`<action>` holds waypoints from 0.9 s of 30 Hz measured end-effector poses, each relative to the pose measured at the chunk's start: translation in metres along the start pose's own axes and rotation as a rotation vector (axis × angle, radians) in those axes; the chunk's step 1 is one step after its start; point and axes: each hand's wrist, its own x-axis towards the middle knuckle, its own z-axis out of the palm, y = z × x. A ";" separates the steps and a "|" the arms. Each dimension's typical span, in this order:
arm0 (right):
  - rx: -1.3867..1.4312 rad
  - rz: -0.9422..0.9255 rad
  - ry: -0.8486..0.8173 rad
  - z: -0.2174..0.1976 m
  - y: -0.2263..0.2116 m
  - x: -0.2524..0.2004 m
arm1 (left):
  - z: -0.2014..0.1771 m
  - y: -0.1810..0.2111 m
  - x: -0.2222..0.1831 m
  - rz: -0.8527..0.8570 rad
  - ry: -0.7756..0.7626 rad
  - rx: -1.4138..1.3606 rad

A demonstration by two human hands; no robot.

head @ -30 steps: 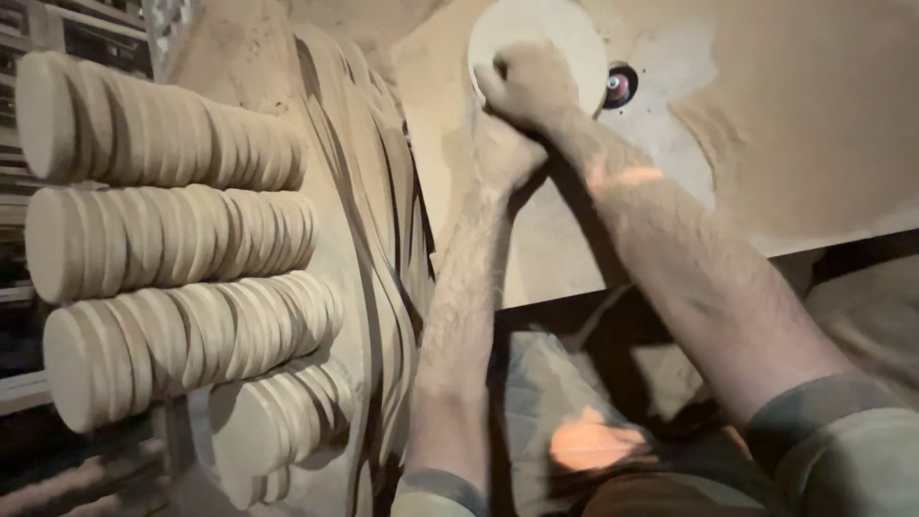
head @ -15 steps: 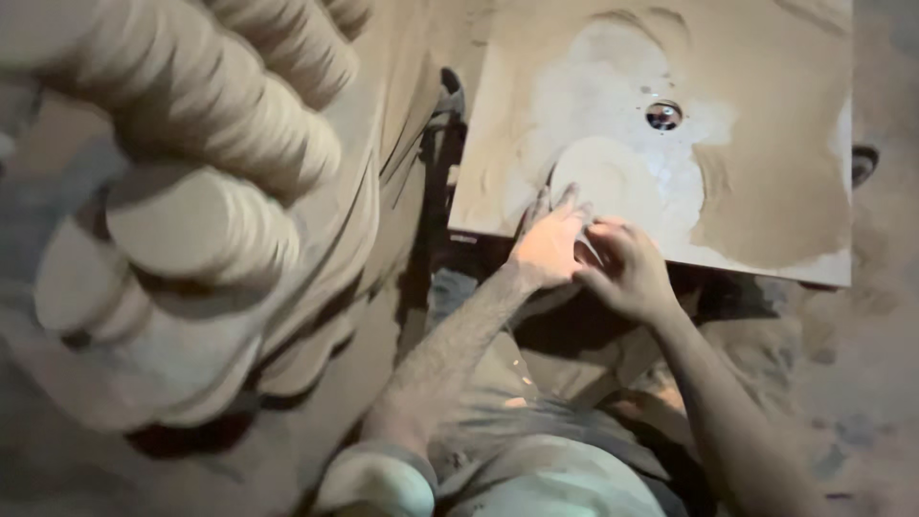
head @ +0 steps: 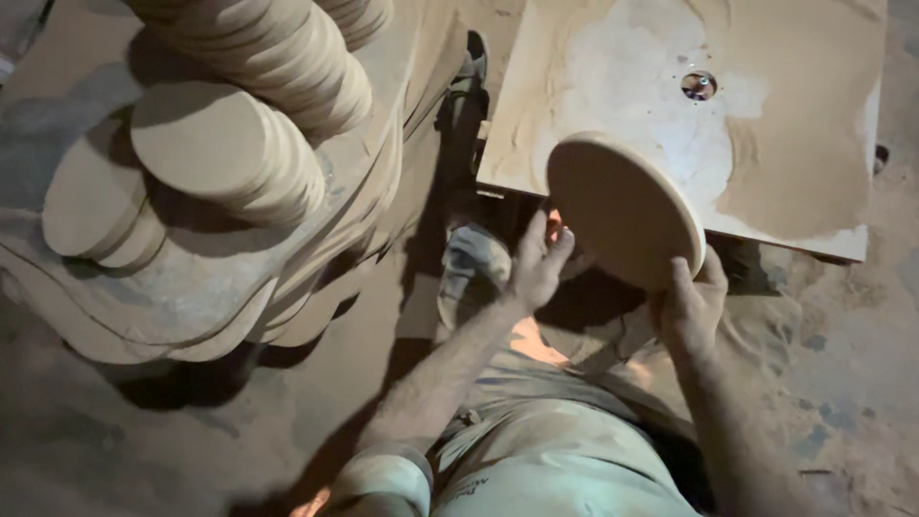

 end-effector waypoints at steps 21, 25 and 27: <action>0.456 0.516 0.003 0.063 -0.008 -0.017 | -0.023 0.048 -0.046 -0.041 0.132 -0.132; 0.478 0.528 -0.023 0.051 0.005 -0.021 | -0.034 0.038 -0.053 -0.121 0.144 -0.117; 0.504 0.543 -0.016 0.046 0.010 -0.024 | -0.036 0.038 -0.053 -0.141 0.149 -0.120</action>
